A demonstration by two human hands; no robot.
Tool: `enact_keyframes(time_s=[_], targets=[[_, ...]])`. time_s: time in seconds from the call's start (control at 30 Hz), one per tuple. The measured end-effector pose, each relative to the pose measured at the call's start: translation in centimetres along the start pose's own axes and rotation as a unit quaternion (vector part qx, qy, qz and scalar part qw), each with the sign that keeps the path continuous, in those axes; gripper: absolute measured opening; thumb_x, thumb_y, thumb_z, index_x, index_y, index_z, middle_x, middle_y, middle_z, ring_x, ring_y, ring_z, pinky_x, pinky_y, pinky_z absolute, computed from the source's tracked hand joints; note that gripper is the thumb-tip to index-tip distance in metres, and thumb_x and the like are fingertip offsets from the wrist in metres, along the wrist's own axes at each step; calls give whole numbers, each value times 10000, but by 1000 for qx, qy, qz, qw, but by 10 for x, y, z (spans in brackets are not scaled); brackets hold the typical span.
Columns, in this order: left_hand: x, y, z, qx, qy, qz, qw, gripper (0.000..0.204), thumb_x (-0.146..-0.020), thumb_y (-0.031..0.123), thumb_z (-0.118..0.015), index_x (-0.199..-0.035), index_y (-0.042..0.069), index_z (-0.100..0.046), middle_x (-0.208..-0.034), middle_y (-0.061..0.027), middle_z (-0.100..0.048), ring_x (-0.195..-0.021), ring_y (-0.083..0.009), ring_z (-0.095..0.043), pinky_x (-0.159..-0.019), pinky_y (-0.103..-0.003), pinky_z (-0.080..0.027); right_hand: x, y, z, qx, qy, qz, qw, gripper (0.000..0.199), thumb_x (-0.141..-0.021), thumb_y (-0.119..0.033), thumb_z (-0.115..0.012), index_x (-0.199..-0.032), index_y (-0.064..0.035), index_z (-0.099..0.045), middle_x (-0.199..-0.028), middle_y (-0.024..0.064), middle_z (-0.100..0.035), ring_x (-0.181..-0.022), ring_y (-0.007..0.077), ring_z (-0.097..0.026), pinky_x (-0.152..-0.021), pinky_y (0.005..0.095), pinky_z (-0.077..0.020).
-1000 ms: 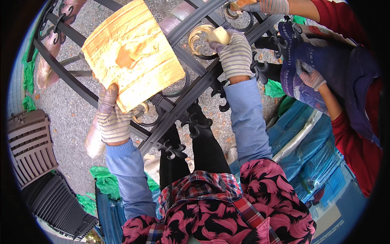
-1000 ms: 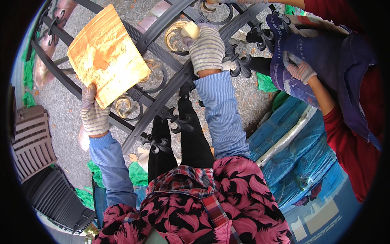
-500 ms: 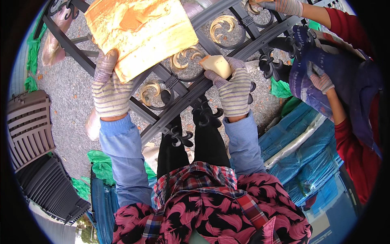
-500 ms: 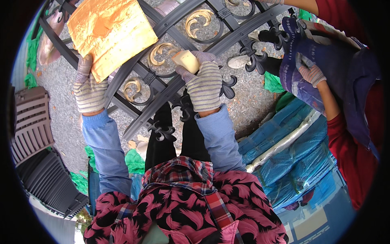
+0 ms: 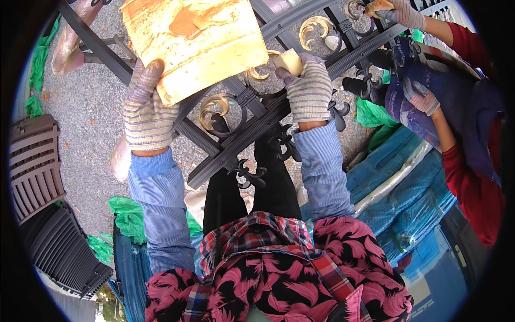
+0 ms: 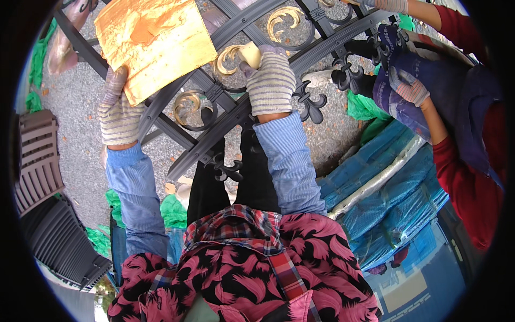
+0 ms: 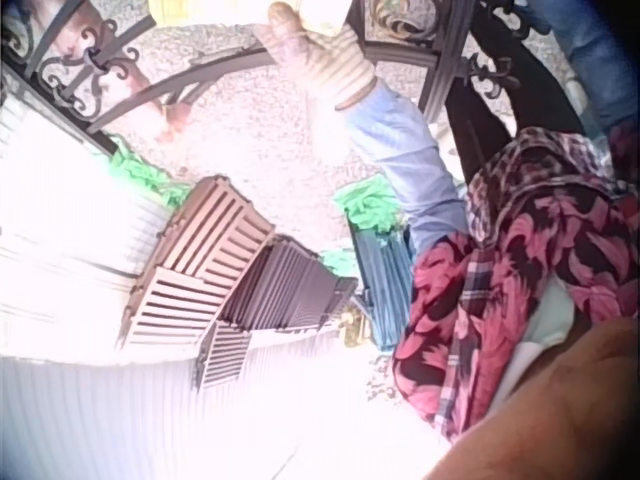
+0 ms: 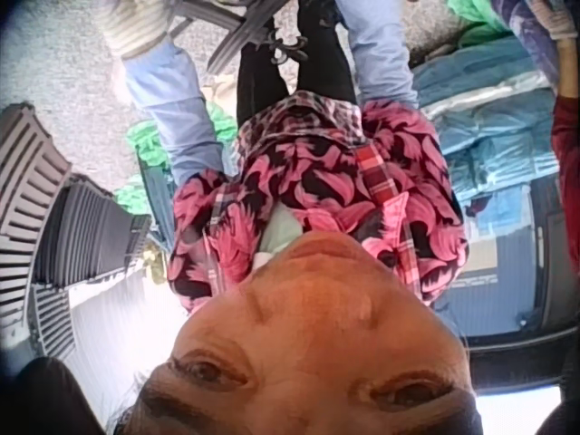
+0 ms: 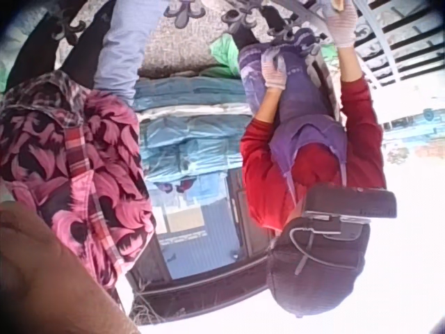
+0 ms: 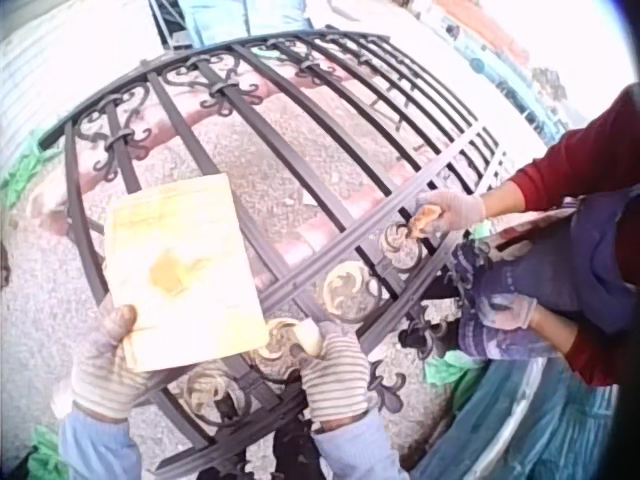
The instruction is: The person uses a yellow abrasive pad to rub and polish the ornate fleur-de-lis details on a black metal gate. They repeatedly dip the pad into a container to reload the abrasive and continue polishing different sections of the gate. A second person is visible working nearby on the same gate.
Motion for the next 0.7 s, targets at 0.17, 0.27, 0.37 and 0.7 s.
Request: enact_keyframes(time_s=[0.17, 0.27, 0.37, 0.7], targets=[[5, 5, 8, 19, -16, 11, 1000, 487, -795, 5, -543, -1249, -17, -367, -1208, -170, -473, -1108, -263, -486, -930, -371, -436, -8, -7, -20, -77, -9, -42, 996, 414, -606, -261, -753, -891, -11, -587, -910, 172, -579, -838, 302, -571, -727, 378, -472], [2, 4, 6, 20, -11, 23, 999, 488, -793, 6, -546, -1248, -10, -371, -1205, -164, -477, -1107, -264, -488, -928, -375, -438, -1, -22, -26, -31, -61, 21, 997, 425, -614, -253, -745, -930, -19, -583, -954, 173, -579, -856, 314, -571, -742, 373, -471], [1, 6, 5, 2, -9, 29, 1000, 489, -791, 7, -550, -1246, -5, -370, -1201, -164, -479, -1091, -266, -501, -911, -377, -453, 10, -21, -24, 3, -91, 20, 996, 486, -604, -221, -757, -1010, -26, -573, -956, 165, -585, -882, 309, -571, -783, 361, -464], [11, -20, -11, 1, -116, 107, 988, 537, -784, 31, -583, -1266, 1, -350, -1234, -156, -459, -1118, -263, -481, -928, -374, -436, 55, -21, 87, -177, 142, -29, 974, 434, -618, -63, -766, -988, -6, -547, -881, 88, -587, -756, 145, -572, -664, 257, -493]])
Point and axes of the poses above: each hand's wrist, its own x-axis away from the middle knuckle, its own z-axis out of the back of the hand, y = z × x, the point moved 5 cm from there along -x, towards the middle knuckle
